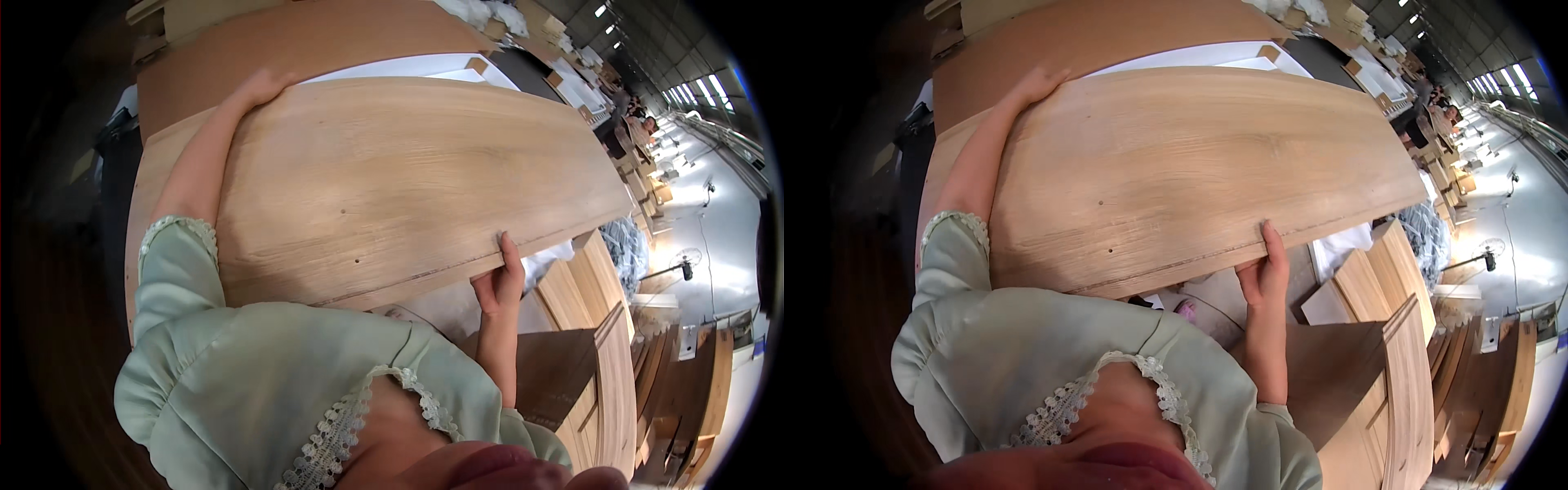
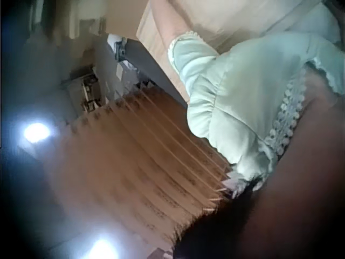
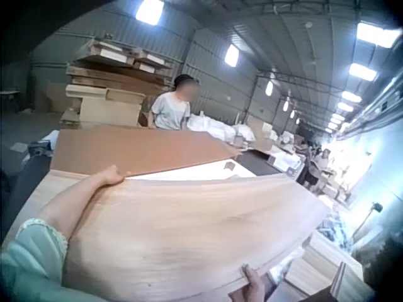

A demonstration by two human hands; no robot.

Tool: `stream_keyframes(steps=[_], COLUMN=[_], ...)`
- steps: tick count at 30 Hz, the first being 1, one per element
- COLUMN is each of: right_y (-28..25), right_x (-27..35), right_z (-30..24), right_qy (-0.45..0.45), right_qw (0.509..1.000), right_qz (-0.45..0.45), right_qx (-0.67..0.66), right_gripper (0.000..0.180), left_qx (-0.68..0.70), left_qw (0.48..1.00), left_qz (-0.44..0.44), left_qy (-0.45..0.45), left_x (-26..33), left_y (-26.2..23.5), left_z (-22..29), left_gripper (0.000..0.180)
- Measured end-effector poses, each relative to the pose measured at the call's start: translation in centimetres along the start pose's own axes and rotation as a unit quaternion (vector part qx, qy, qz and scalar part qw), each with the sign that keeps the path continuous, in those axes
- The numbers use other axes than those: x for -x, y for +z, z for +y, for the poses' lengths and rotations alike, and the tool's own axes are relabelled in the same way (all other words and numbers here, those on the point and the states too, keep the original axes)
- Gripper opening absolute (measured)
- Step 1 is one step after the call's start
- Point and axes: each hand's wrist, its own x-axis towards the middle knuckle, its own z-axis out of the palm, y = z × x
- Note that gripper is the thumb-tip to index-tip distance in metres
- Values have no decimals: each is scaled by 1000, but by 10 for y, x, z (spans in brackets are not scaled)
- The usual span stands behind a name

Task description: The person places wooden furniture panels and protective foam into cardboard boxes on a conveyor line, then covers them with plastic wrap and more panels before closing the boxes.

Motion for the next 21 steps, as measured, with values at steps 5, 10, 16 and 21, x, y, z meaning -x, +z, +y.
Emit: stream_keyframes(steps=[5,10,16,21], right_y=[-24,-55,-85,-80], right_x=[-107,-210,-308,-358], right_z=[-6,-21,-29,-33], right_qy=[95,149,187,215], right_qw=[995,988,982,974], right_qz=[-35,-45,-15,67], right_qx=[8,-3,1,0], right_gripper=[41,46,46,40], left_qx=[-52,-81,-93,-108], left_qw=[982,965,954,946], left_qz=[-63,-4,-29,41], left_qy=[-167,-247,-282,-302], left_x=[-21,-64,-121,-158], left_y=[10,61,93,136], left_z=[-39,-72,-49,-39], left_gripper=[69,76,73,73])
